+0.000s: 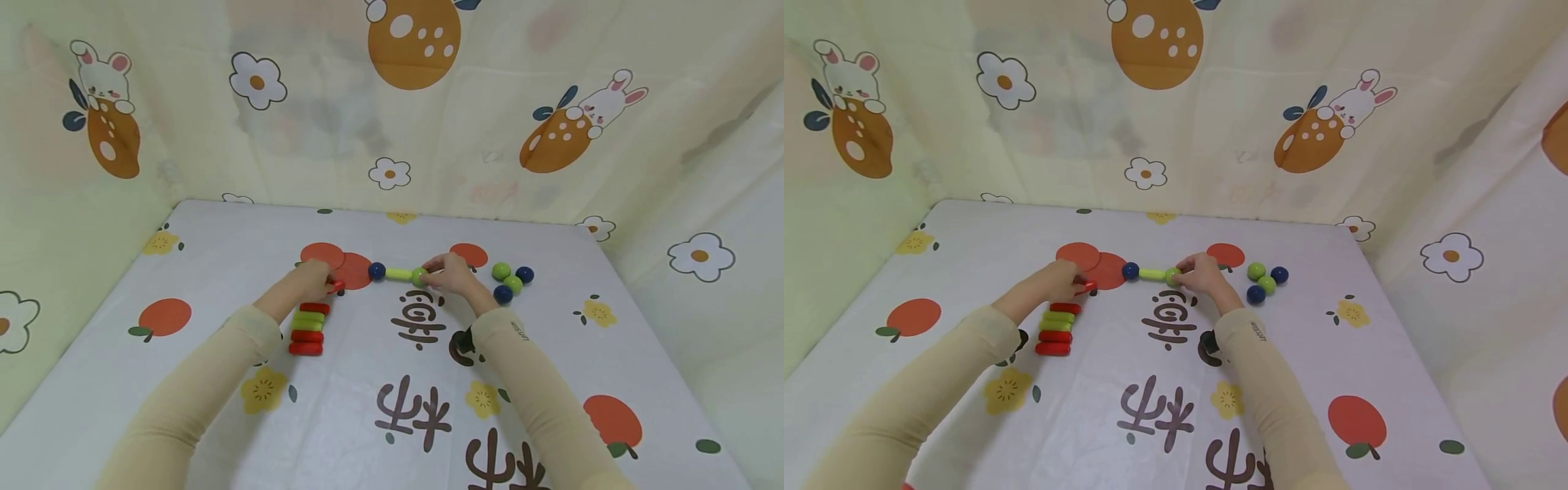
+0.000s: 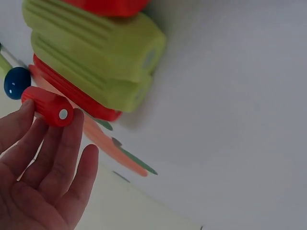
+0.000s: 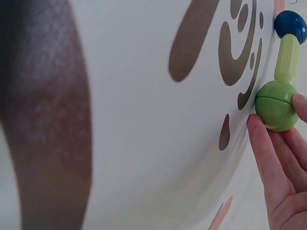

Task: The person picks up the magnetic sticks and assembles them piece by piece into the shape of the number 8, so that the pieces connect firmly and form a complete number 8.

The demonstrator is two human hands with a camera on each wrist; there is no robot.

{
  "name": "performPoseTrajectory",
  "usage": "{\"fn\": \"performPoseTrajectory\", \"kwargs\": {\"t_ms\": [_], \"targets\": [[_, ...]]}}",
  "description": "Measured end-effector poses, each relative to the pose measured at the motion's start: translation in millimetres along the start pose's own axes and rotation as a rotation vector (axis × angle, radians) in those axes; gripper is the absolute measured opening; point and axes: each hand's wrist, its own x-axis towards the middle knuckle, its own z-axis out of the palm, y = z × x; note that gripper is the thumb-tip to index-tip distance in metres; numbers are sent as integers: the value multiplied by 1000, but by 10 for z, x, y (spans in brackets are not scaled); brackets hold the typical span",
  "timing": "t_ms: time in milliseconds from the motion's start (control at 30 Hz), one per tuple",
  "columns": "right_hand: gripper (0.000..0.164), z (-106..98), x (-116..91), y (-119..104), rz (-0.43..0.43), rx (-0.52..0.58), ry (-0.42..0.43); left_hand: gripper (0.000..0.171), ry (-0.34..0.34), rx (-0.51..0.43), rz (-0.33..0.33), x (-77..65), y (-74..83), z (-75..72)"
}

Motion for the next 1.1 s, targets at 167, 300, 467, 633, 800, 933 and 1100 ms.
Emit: {"fn": "performPoseTrajectory", "kwargs": {"t_ms": [167, 300, 467, 633, 800, 933, 1100], "targets": [[33, -1, -3, -6, 13, 8, -2, 14, -22, -32, -29, 56, 84, 26], [33, 4, 7, 0, 13, 7, -3, 15, -30, -30, -32, 96, 145, 54], [33, 6, 5, -2, 10, 18, -3, 19, -27, -37, -51, 135, 219, 95], [33, 7, 6, 3, 7, 6, 7, 21, -1, -34, -76, 167, 276, 126], [34, 7, 13, 14, -7, -2, 13, 18, 31, -56, -101, 189, 343, 146], [34, 11, 17, 15, -11, 3, 15, 16, 37, -112, -118, 207, 397, 157], [35, 21, 19, 33, -19, 2, 17, 17, 48, -140, -115, 234, 435, 182]]}}
